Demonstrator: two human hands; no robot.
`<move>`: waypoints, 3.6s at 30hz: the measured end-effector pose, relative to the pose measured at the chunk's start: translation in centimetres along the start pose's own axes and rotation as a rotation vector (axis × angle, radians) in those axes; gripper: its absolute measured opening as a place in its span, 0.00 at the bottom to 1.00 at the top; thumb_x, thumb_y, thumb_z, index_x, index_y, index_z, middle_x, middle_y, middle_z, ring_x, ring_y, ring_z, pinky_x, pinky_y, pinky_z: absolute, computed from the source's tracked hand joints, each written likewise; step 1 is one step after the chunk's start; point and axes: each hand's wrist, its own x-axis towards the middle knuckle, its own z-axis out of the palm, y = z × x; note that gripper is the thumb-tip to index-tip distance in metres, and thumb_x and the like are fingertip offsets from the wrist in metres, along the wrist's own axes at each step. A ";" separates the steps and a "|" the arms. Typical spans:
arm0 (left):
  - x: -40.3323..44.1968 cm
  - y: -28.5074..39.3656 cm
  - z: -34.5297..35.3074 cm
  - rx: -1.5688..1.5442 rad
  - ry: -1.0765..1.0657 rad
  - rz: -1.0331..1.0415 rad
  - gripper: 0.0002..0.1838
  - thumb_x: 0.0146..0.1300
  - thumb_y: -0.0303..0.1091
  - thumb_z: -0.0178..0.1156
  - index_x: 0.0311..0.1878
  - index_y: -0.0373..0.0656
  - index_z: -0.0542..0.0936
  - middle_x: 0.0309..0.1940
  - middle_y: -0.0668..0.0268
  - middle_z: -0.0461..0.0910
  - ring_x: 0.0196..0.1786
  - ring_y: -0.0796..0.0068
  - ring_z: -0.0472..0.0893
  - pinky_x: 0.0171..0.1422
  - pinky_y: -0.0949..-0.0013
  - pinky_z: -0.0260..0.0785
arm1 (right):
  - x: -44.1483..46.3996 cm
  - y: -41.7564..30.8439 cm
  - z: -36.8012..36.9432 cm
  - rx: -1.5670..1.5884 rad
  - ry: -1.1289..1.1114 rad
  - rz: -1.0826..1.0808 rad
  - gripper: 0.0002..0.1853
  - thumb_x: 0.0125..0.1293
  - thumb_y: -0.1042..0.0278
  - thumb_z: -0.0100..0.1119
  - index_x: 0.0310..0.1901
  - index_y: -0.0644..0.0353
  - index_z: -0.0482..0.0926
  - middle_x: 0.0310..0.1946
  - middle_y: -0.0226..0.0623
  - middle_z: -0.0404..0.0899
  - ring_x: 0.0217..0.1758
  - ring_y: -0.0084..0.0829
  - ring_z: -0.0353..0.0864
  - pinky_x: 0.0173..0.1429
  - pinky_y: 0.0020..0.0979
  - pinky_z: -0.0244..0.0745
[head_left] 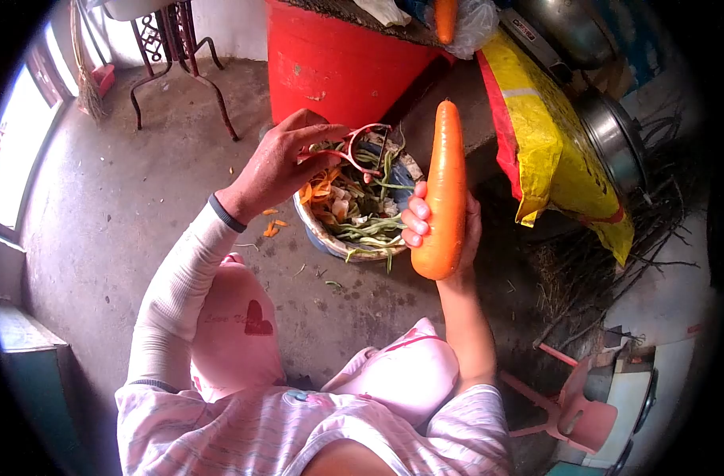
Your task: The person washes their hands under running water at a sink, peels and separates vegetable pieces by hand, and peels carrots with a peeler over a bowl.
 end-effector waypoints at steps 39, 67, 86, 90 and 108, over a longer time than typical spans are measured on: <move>2.5 -3.9 8.0 -0.047 -0.254 0.261 0.19 0.51 0.31 0.68 0.49 0.52 0.83 0.41 0.66 0.77 0.42 0.65 0.78 0.47 0.61 0.72 | -6.5 2.8 -6.4 -0.228 0.419 -0.079 0.28 0.73 0.48 0.40 0.59 0.68 0.69 0.50 0.48 0.77 0.50 0.39 0.80 0.57 0.44 0.76; 4.1 -5.5 7.5 0.241 -0.346 0.557 0.19 0.56 0.33 0.63 0.52 0.52 0.82 0.43 0.66 0.75 0.47 0.64 0.76 0.51 0.60 0.70 | -6.8 3.0 -5.7 -0.390 0.437 0.009 0.31 0.73 0.48 0.39 0.63 0.71 0.64 0.54 0.53 0.74 0.48 0.36 0.80 0.47 0.35 0.80; 3.3 -2.9 8.5 0.276 -0.332 0.704 0.19 0.52 0.33 0.66 0.50 0.55 0.83 0.43 0.71 0.75 0.44 0.68 0.77 0.48 0.64 0.70 | -7.5 2.9 -8.3 -0.150 0.279 -0.009 0.29 0.72 0.49 0.42 0.62 0.68 0.65 0.53 0.51 0.74 0.51 0.41 0.79 0.50 0.42 0.80; 5.5 -8.5 6.3 0.390 -0.263 0.508 0.17 0.53 0.35 0.65 0.48 0.55 0.83 0.40 0.67 0.76 0.47 0.65 0.76 0.51 0.60 0.69 | -7.5 3.0 -7.5 -0.211 0.383 -0.017 0.30 0.73 0.50 0.42 0.62 0.71 0.65 0.49 0.50 0.75 0.49 0.39 0.80 0.49 0.41 0.80; 4.5 -5.5 6.9 0.271 -0.294 0.617 0.19 0.52 0.29 0.65 0.50 0.50 0.82 0.42 0.64 0.77 0.46 0.60 0.77 0.51 0.62 0.71 | -7.2 3.5 -6.4 -0.374 0.423 0.003 0.32 0.73 0.48 0.39 0.65 0.71 0.60 0.56 0.55 0.72 0.51 0.38 0.79 0.49 0.37 0.81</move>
